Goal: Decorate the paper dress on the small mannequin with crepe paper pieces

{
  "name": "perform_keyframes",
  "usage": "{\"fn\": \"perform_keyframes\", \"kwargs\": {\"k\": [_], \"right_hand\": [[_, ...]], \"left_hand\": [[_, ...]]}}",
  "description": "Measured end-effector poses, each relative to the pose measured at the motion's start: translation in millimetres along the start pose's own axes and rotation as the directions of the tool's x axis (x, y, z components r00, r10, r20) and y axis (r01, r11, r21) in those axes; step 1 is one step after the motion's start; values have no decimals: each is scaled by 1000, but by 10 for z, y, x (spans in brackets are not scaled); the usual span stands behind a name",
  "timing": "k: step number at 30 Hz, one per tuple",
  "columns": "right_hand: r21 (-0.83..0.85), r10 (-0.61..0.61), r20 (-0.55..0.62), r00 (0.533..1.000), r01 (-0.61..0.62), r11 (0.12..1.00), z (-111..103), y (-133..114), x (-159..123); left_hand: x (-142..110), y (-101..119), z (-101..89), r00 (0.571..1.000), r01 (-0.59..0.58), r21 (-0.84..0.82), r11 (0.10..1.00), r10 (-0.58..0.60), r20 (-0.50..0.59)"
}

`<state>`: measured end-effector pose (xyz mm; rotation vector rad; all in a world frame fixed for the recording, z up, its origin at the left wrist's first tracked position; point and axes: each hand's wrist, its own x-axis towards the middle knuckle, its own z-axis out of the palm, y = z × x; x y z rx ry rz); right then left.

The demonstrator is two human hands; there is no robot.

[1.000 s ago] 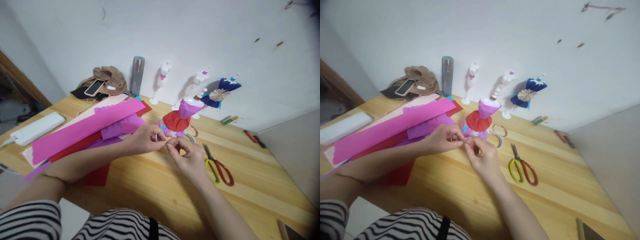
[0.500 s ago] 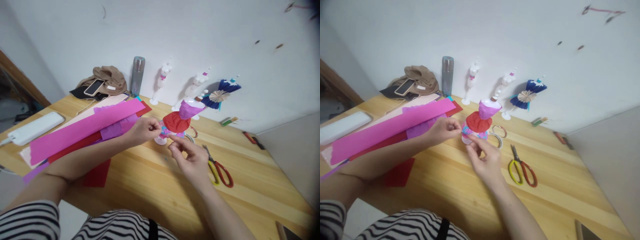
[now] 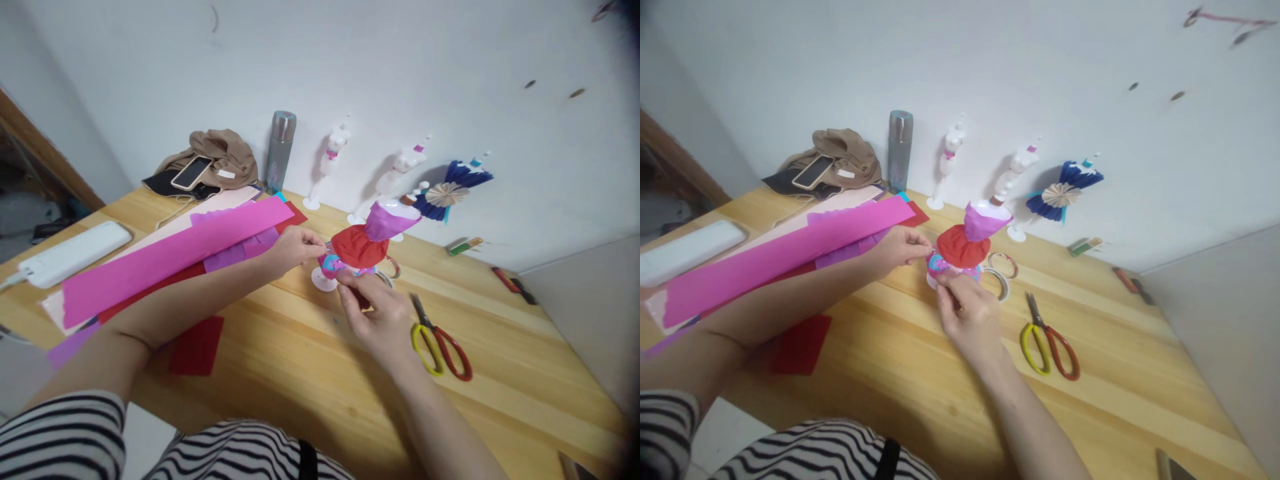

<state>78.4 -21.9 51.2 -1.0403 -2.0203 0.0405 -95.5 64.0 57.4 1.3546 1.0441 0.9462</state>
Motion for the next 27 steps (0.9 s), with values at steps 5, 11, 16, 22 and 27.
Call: {"fn": "perform_keyframes", "kwargs": {"k": [5, 11, 16, 22, 27], "right_hand": [[-3, -78, 2, 997, 78, 997, 43, 15, -36], [-9, -81, 3, 997, 81, 997, 64, 22, -40], [-6, -87, -12, 996, 87, 996, 82, 31, -42], [-24, -42, -33, 999, 41, 999, 111, 61, -60], [37, 172, -18, 985, -171, 985, 108, 77, -47]], "left_hand": [[73, 37, -20, 998, -25, 81, 996, 21, 55], [116, 42, -48, 990, -27, 77, 997, 16, 138], [97, 97, -66, 986, -8, 66, 998, -3, 166], [46, 121, -97, 976, 55, 71, 996, -68, 206], [48, -8, -111, 957, -103, 89, 991, 74, 282]]}}
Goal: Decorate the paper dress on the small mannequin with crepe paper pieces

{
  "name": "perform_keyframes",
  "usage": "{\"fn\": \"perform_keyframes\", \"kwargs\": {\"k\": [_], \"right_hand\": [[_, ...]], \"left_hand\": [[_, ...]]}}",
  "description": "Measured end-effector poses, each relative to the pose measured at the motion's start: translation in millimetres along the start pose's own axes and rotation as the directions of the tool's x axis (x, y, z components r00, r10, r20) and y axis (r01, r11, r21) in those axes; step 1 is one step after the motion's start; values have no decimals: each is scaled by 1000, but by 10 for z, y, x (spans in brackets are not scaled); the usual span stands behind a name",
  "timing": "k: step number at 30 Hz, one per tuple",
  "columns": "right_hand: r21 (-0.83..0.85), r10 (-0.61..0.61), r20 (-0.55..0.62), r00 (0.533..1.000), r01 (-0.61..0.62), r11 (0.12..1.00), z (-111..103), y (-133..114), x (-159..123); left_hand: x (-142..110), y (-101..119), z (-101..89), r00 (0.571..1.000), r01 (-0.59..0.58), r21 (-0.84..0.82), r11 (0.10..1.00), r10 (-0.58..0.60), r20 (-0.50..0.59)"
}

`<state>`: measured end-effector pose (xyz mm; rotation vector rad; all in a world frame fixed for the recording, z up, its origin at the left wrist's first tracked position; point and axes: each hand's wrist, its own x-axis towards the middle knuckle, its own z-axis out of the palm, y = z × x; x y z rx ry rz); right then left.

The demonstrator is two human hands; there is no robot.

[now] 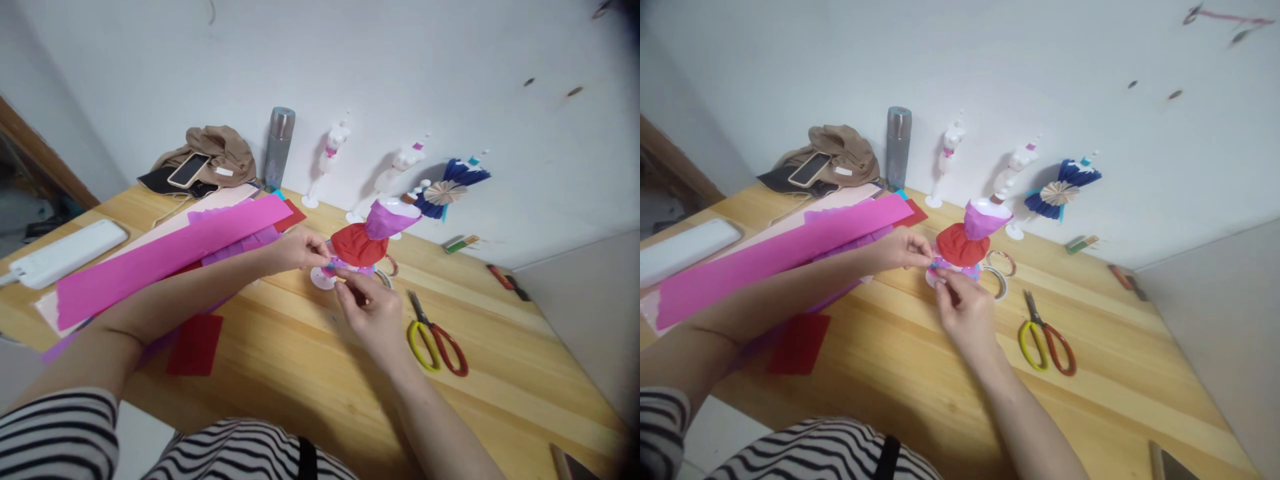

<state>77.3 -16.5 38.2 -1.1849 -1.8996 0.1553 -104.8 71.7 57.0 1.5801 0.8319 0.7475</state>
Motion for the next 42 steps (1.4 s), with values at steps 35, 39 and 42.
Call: {"fn": "perform_keyframes", "kwargs": {"k": [35, 39, 42], "right_hand": [[-199, -188, -140, 972, 159, 967, 128, 129, 84], [-198, -183, -149, 972, 152, 968, 133, 114, 77], [-211, -196, -153, 969, 161, 964, 136, 113, 70]], "left_hand": [[-8, -76, 86, 982, -190, 88, 978, 191, 1], [-7, -83, 101, 980, -197, 125, 972, 200, -10], [-12, -69, 109, 984, -176, 132, 975, 180, -16]]}}
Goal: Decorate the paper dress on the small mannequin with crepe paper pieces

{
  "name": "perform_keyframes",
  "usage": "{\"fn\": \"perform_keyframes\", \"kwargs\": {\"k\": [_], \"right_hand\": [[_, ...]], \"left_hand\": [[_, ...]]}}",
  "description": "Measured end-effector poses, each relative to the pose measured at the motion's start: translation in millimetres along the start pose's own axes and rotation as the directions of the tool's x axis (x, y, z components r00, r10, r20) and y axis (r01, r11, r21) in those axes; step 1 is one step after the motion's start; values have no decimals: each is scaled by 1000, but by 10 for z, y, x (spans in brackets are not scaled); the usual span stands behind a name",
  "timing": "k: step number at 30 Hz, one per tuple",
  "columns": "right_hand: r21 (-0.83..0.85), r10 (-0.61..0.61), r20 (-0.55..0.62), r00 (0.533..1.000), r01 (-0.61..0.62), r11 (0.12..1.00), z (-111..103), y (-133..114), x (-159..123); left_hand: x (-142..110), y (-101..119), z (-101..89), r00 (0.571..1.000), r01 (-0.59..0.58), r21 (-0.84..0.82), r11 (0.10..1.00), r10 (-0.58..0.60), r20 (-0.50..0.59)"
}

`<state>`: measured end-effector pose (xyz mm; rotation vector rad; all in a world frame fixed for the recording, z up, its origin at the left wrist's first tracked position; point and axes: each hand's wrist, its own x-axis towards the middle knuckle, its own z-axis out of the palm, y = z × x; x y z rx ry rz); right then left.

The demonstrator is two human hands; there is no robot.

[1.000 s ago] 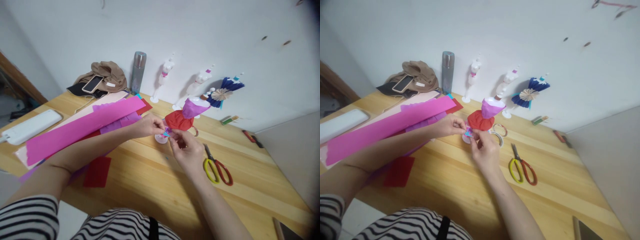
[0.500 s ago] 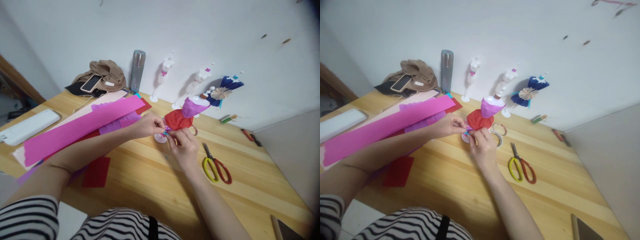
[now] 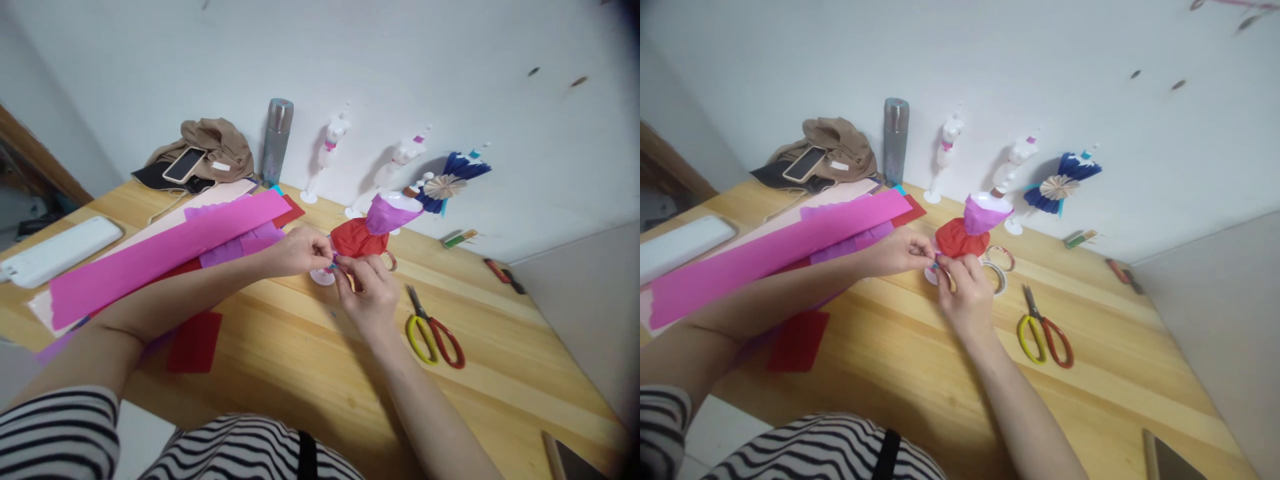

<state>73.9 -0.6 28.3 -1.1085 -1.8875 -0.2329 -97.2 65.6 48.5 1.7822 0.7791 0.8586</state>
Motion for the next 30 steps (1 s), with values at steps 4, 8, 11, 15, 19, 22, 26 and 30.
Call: {"fn": "perform_keyframes", "kwargs": {"k": [4, 8, 11, 15, 19, 22, 26, 30], "right_hand": [[-9, -43, 1, 999, 43, 999, -1, 1, -4], [-3, -46, -9, 999, 46, 999, 0, -4, 2], [5, -24, -4, 1000, 24, 1000, 2, -10, 13], [35, -29, -15, 999, 30, 999, 5, -13, 33], [56, -13, -22, 1000, 14, 998, 5, -13, 40], [50, 10, -27, 1000, -9, 999, 7, -15, 33], [49, 31, -20, 999, -30, 998, 10, -23, 26], [68, 3, -26, 1000, -1, 998, 10, -27, 29]], "left_hand": [[-6, 35, -3, 1000, 14, -15, 1000, -14, 18], [-12, 47, -3, 999, 19, -7, 1000, -19, 33], [-17, 36, -1, 999, 1, 16, 1000, -1, 33], [-31, 41, -26, 999, -29, 53, 998, 27, 48], [-61, 92, -82, 997, -73, 143, 987, 70, 26], [-100, 121, -106, 992, -121, 224, 967, 127, -12], [-155, 95, -78, 962, -253, 427, 868, 271, 19], [-174, 30, -20, 925, -352, 546, 760, 371, 79]]}}
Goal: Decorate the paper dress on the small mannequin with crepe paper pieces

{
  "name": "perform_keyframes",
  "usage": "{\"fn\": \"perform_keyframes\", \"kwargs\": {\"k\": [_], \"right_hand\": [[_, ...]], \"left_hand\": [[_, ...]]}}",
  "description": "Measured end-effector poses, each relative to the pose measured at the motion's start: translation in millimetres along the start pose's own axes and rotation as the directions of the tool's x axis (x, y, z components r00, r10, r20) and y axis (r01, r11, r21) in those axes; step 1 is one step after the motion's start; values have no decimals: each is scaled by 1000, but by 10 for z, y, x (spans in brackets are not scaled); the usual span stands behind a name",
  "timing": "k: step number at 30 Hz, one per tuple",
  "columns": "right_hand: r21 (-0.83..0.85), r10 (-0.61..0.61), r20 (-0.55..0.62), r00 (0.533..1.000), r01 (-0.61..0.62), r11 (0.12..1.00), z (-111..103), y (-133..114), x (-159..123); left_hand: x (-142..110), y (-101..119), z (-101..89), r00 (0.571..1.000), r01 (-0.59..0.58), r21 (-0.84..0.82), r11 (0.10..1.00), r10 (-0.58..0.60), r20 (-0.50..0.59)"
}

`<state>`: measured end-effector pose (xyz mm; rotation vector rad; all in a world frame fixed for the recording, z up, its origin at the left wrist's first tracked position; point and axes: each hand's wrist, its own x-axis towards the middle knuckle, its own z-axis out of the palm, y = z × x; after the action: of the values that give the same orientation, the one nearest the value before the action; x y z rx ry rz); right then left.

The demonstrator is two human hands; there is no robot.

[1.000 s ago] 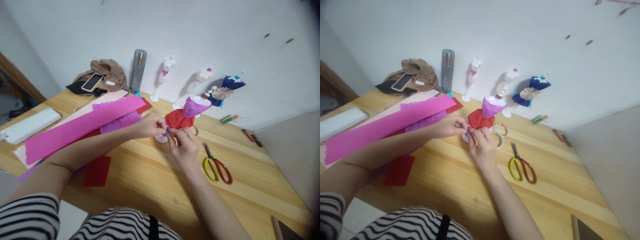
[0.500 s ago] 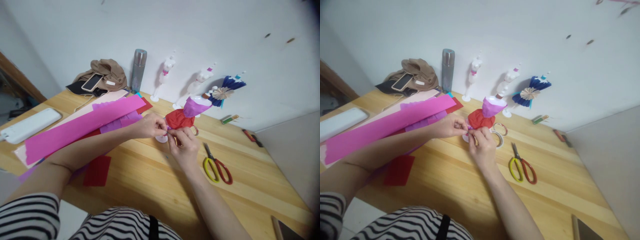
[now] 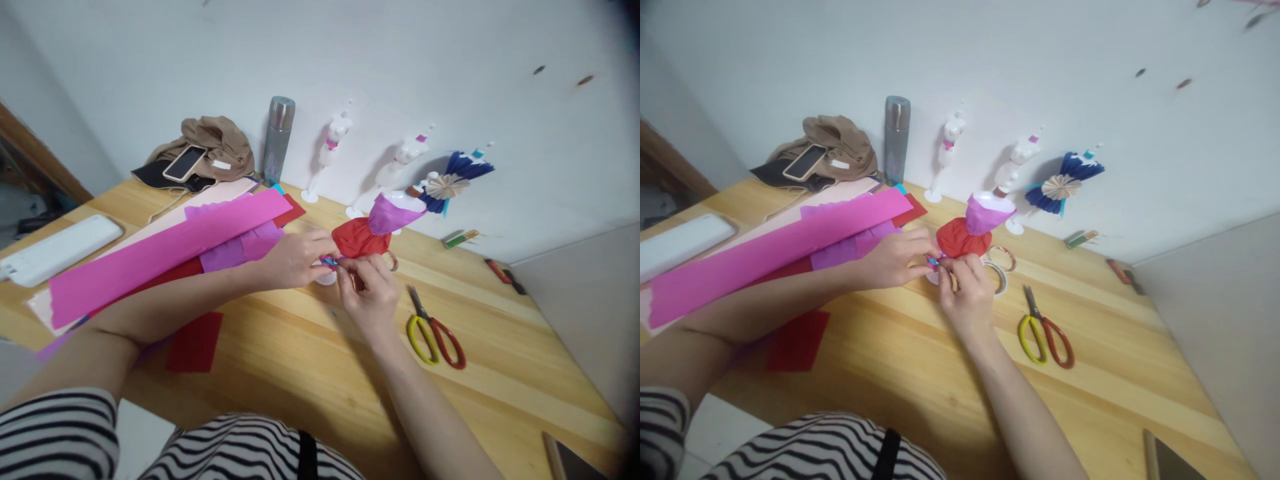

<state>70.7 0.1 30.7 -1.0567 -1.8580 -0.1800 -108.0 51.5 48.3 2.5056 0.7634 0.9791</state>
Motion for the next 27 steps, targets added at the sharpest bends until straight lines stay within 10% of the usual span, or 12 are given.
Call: {"fn": "perform_keyframes", "kwargs": {"k": [10, 27], "right_hand": [[-12, -5, 10, 1000, 5, 1000, 14, 40, -32], [-40, -76, -27, 997, 75, 996, 26, 82, -34]], "left_hand": [[-30, -19, 65, 980, -181, 369, 912, 201, -14], [36, -19, 18, 990, 103, -90, 991, -111, -88]]}}
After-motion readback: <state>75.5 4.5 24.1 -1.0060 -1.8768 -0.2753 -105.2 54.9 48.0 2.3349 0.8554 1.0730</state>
